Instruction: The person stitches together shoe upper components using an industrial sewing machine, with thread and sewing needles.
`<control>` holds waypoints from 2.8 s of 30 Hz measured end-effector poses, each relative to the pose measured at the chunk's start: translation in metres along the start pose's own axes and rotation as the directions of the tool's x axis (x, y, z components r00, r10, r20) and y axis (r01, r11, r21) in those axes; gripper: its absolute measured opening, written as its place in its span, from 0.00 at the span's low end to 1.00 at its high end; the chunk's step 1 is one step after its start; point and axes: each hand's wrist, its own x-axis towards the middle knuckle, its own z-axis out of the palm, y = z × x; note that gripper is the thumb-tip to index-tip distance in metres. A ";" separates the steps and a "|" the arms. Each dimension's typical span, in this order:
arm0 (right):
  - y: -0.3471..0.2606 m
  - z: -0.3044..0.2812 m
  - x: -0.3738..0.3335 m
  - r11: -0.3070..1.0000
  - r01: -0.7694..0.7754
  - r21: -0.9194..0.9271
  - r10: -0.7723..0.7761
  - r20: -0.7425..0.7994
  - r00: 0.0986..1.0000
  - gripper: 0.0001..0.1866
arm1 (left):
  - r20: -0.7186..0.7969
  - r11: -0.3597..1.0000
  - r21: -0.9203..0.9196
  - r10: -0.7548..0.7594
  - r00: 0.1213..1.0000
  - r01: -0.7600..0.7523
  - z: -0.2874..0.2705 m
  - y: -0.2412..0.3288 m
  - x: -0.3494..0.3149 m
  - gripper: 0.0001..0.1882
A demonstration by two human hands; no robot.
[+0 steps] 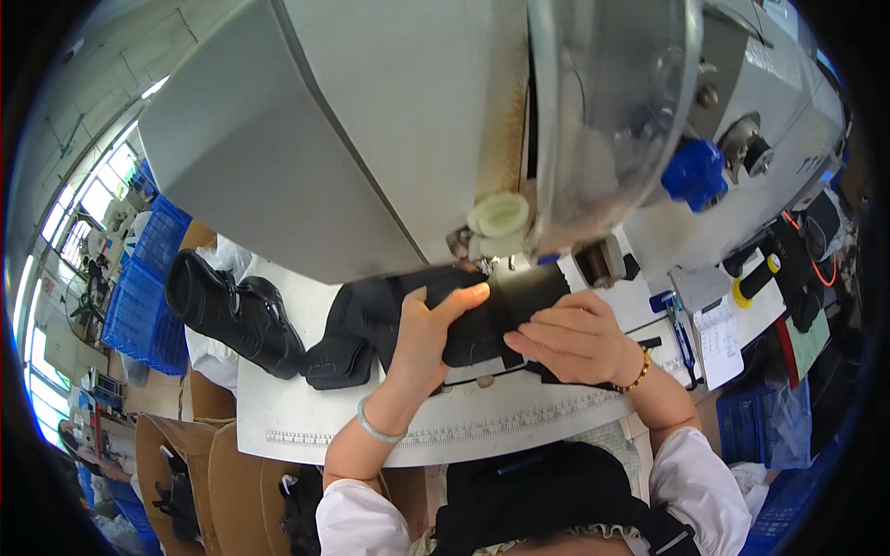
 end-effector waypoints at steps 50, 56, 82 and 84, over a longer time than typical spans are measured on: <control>0.009 0.019 -0.004 0.995 -0.096 -0.030 0.095 -0.033 0.995 0.11 | 0.191 0.993 0.118 0.006 0.982 -0.029 -0.014 0.004 0.009 0.08; 0.003 0.024 -0.011 0.977 -0.209 -0.032 0.207 -0.038 0.978 0.15 | 0.260 0.992 0.123 -0.044 0.965 0.013 -0.021 0.010 0.014 0.08; -0.030 -0.010 0.022 -0.166 -0.836 0.524 0.731 0.634 0.252 0.20 | 0.326 0.969 0.219 0.037 0.945 -0.114 -0.020 0.011 0.016 0.08; -0.031 -0.008 0.023 -0.160 -0.839 0.521 0.732 0.633 0.253 0.20 | 0.323 0.969 0.220 0.034 0.946 -0.110 -0.021 0.011 0.016 0.08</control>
